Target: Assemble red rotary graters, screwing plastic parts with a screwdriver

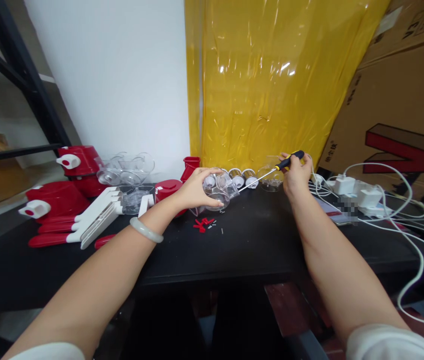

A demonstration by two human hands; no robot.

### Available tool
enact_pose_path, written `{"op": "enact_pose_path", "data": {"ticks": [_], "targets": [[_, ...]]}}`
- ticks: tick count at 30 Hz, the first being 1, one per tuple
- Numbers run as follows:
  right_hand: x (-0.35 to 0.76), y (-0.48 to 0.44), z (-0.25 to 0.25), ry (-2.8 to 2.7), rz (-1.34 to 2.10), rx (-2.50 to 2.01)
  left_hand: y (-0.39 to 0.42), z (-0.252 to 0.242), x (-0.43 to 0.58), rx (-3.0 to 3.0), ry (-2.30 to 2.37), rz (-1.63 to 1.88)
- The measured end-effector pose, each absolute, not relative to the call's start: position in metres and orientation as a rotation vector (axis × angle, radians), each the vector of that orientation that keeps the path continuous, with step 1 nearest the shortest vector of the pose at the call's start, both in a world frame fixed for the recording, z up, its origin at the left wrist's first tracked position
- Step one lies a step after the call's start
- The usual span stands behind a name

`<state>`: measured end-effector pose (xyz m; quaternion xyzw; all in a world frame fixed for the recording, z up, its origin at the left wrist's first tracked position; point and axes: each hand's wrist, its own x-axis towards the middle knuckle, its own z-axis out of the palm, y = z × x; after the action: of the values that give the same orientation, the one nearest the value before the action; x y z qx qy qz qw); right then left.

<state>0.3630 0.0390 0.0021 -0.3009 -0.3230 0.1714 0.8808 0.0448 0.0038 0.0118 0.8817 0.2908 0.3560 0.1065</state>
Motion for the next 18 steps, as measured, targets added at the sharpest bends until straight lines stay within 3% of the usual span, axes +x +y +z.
{"op": "enact_pose_path", "data": {"ticks": [12, 18], "targets": [[0.377, 0.043, 0.008, -0.722, 0.142, -0.628, 0.002, -0.006, 0.057, 2.654, 0.809, 1.091], [0.377, 0.045, 0.008, -0.692, 0.249, -0.617, 0.004, -0.010, 0.055, 2.689, 0.957, 0.996]]}}
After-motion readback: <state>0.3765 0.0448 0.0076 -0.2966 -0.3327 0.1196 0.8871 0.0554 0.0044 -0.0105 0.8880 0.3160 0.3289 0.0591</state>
